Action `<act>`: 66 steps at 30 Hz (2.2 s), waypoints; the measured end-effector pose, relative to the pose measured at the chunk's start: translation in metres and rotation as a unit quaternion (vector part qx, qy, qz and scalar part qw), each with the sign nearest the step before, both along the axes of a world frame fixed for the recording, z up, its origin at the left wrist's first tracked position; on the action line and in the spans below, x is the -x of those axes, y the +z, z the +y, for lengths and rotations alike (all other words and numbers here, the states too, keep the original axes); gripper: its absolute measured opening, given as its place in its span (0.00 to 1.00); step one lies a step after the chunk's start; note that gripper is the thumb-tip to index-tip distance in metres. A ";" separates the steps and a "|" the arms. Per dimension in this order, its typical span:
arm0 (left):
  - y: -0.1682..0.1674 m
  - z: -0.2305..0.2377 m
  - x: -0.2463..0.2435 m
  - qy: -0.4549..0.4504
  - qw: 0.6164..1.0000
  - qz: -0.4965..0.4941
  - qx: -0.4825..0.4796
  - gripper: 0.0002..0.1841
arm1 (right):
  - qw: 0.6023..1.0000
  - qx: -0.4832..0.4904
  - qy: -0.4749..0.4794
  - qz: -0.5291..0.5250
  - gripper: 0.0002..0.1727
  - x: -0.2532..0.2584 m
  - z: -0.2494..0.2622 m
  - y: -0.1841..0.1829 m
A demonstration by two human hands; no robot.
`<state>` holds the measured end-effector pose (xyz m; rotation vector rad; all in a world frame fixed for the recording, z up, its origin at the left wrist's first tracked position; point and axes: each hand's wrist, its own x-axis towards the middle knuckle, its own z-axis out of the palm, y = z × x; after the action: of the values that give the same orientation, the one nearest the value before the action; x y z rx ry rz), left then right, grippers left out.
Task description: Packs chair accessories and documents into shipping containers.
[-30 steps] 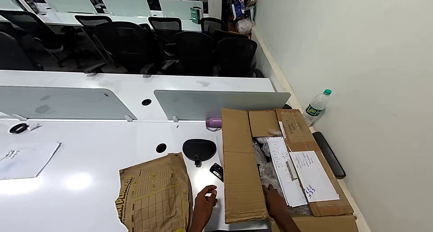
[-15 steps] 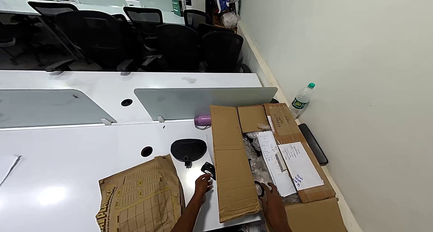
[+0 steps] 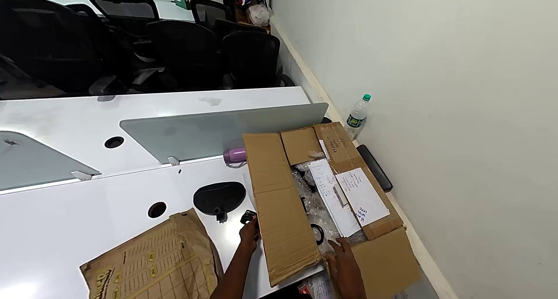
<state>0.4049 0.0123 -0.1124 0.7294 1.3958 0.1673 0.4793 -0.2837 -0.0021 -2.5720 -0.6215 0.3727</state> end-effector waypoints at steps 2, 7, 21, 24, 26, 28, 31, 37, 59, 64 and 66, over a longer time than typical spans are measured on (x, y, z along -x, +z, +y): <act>-0.002 0.001 0.004 -0.006 1.000 -0.008 0.006 0.25 | 1.000 0.009 0.000 0.007 0.23 0.002 -0.001 -0.002; -0.013 0.006 0.016 0.012 0.999 -0.021 0.031 0.26 | 1.000 0.000 0.004 0.013 0.23 0.005 0.000 -0.007; -0.013 0.031 0.035 0.042 0.998 -0.042 0.012 0.23 | 1.000 -0.002 0.028 0.010 0.23 0.001 0.009 -0.005; -0.009 0.020 0.033 0.041 0.999 -0.018 -0.026 0.20 | 1.000 -0.011 0.025 0.005 0.22 0.004 0.009 -0.003; 0.006 0.004 0.031 0.038 0.998 -0.006 -0.049 0.21 | 0.999 -0.039 0.033 -0.007 0.22 0.006 0.010 -0.002; 0.023 -0.016 0.026 0.031 0.996 -0.030 -0.078 0.23 | 0.992 -0.095 0.082 -0.016 0.29 0.011 0.012 -0.002; 0.059 -0.048 0.015 0.008 0.979 -0.132 -0.157 0.18 | 0.966 -0.152 0.209 -0.011 0.53 0.023 0.020 -0.003; 0.103 -0.072 0.003 -0.084 0.919 -0.305 -0.236 0.16 | 0.949 -0.141 0.264 -0.100 0.52 0.044 0.033 -0.014; -0.010 -0.035 0.013 -0.030 0.998 0.045 0.008 0.21 | 0.961 -0.227 -0.032 -0.154 0.23 0.052 0.026 0.010; -0.012 -0.032 0.006 -0.051 0.997 0.053 -0.001 0.21 | 0.964 -0.214 -0.006 -0.155 0.22 0.051 0.026 0.013; -0.014 -0.030 0.003 -0.061 0.997 0.055 -0.006 0.20 | 0.961 -0.215 0.026 -0.171 0.22 0.049 0.025 0.008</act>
<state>0.4014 -0.0182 -0.1260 0.8432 1.4511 0.0399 0.4306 -0.2585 0.0060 -2.2124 -0.7927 -0.1846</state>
